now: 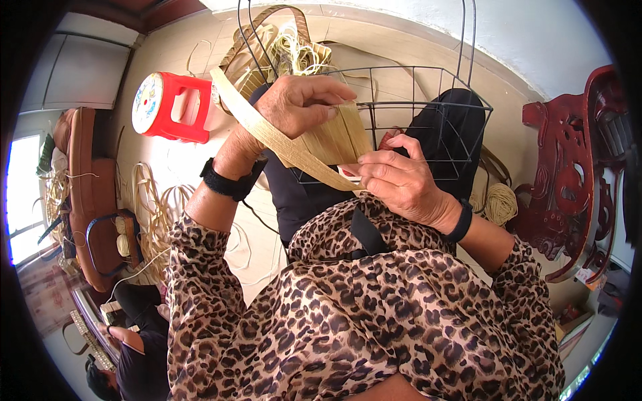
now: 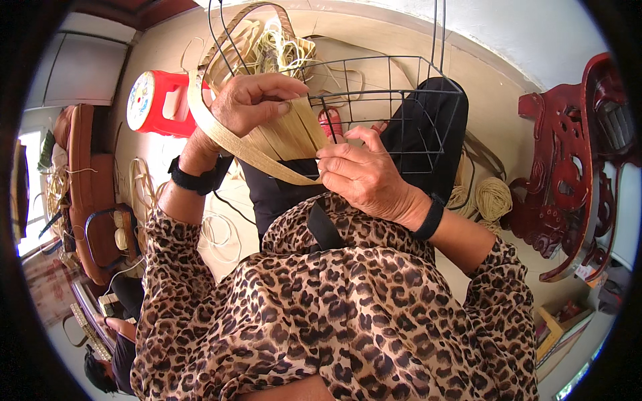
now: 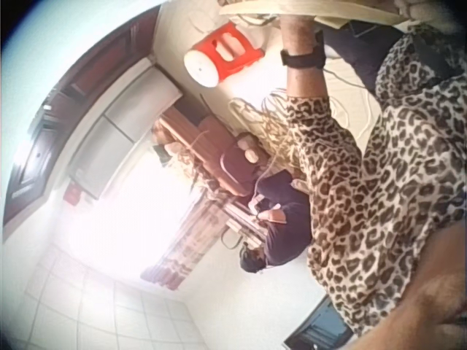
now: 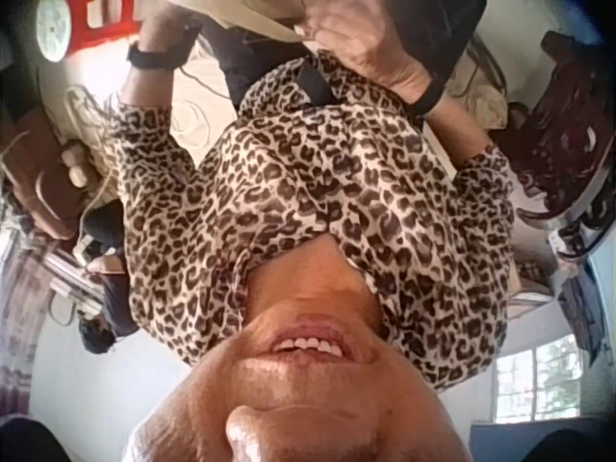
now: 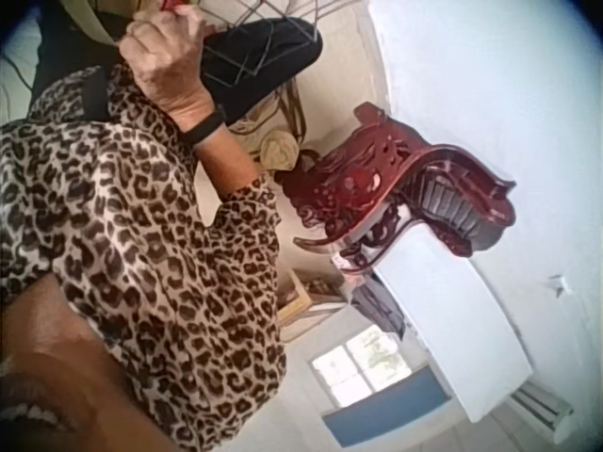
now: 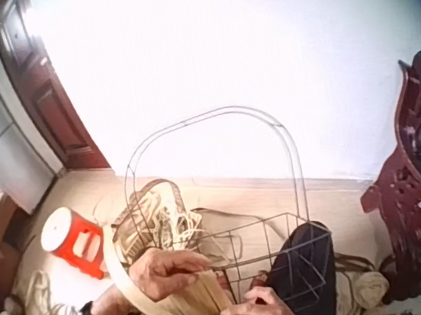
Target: The person weaves long strips of bamboo through a black wire frame to construct the base and sides of a basket.
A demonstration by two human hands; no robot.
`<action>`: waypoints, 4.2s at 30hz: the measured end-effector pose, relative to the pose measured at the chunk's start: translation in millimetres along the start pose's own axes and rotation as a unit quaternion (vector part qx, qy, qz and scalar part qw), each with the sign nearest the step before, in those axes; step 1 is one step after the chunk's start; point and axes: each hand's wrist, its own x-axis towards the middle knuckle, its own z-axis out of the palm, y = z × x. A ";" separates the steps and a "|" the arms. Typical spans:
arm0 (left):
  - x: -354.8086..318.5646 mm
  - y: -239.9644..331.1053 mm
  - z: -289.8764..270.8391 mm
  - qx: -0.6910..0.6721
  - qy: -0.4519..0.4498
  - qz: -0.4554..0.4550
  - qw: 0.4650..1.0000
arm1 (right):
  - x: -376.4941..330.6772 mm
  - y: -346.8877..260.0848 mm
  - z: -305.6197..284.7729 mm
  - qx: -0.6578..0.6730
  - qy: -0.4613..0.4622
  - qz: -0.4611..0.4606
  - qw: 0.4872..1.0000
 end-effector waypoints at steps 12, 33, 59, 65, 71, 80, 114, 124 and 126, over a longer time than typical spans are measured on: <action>-2.4 6.4 -10.2 0.113 0.062 0.024 0.991 | 22.0 -16.5 -4.2 -0.030 -0.002 0.021 0.999; 16.5 12.6 -42.4 0.125 0.027 -0.023 0.991 | 26.4 -19.5 3.3 -0.042 0.059 0.054 0.996; -74.0 17.8 83.5 -0.121 0.361 -0.066 0.922 | 24.5 -21.9 4.2 -0.028 0.015 0.050 0.998; -58.3 21.3 83.4 -0.415 0.281 -0.257 0.827 | 21.6 -17.7 5.3 -0.040 0.013 0.042 0.998; -54.7 15.3 86.0 -0.432 0.243 -0.271 0.825 | 18.9 -16.7 3.6 -0.043 0.005 0.034 0.998; -49.4 17.3 86.6 -0.479 0.250 -0.312 0.781 | 20.7 -16.8 8.1 -0.045 0.003 0.037 0.998; -56.3 -2.3 74.5 -0.672 0.106 -0.233 0.695 | 41.3 -17.1 -42.2 0.233 -0.124 0.208 0.942; -51.6 1.3 93.6 -0.720 0.149 -0.225 0.639 | 38.9 -14.4 -36.4 0.144 -0.114 0.190 0.964; -50.2 2.4 98.1 -0.724 0.171 -0.200 0.637 | 40.1 -14.3 -35.5 0.136 -0.116 0.183 0.967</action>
